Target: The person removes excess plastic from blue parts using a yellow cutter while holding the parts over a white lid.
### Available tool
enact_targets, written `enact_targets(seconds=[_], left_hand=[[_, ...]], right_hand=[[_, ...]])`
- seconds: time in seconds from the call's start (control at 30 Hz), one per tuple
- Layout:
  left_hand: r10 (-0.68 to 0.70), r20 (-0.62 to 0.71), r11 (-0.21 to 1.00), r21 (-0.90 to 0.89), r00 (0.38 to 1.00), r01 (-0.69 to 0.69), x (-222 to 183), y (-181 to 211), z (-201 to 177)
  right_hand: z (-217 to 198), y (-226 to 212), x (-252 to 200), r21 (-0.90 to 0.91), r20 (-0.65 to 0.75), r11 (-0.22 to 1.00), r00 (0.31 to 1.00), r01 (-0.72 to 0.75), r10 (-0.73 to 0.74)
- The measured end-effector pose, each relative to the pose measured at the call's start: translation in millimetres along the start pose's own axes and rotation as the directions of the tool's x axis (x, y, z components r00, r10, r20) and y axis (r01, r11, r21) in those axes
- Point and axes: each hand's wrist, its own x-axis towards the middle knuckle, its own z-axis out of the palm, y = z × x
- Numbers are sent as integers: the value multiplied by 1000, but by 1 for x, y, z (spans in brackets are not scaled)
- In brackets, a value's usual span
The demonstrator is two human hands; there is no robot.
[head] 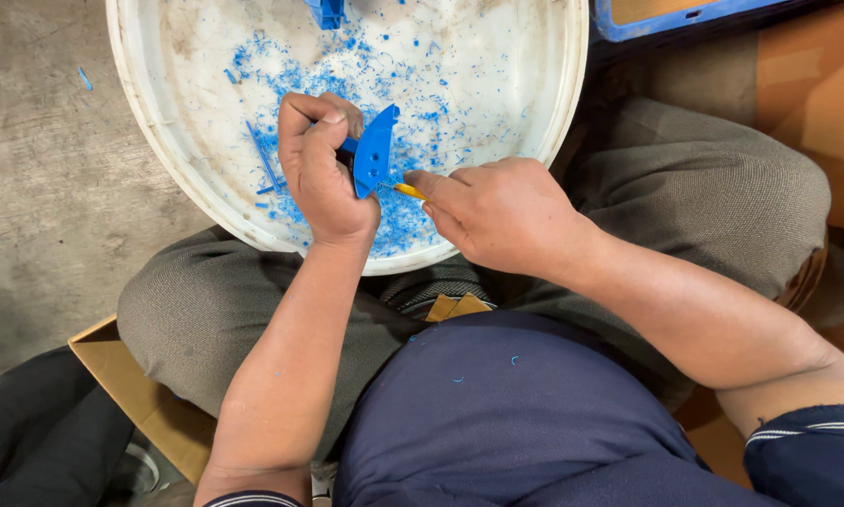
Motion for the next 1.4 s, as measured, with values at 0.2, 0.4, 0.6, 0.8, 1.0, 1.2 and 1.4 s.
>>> enact_targets(seconds=[0.2, 0.4, 0.6, 0.8, 1.0, 1.2, 1.4], left_hand=[[-20, -8, 1000, -5, 1000, 20, 0, 1, 1], [-24, 0, 999, -28, 1000, 24, 0, 2, 1], [-31, 11, 1000, -1, 999, 31, -1, 1, 0], [-39, 6, 999, 14, 999, 39, 1, 1, 0], [-41, 34, 999, 21, 999, 40, 0, 3, -1], [-57, 37, 998, -29, 998, 58, 0, 1, 1], [-41, 39, 999, -17, 998, 41, 0, 0, 0]], right_hand=[[-5, 5, 2, -6, -72, 1000, 997, -18, 18], [-3, -3, -1, -70, -21, 997, 999, 26, -27], [-3, -1, 0, -54, -43, 999, 999, 4, -7], [-8, 3, 1, -12, -63, 1000, 998, -13, 13], [-6, -3, 0, -31, 9, 999, 1000, 9, -9], [-7, 3, 1, 24, 2, 998, 999, -53, 53], [-9, 7, 6, 149, 186, 969, 968, -196, 167]])
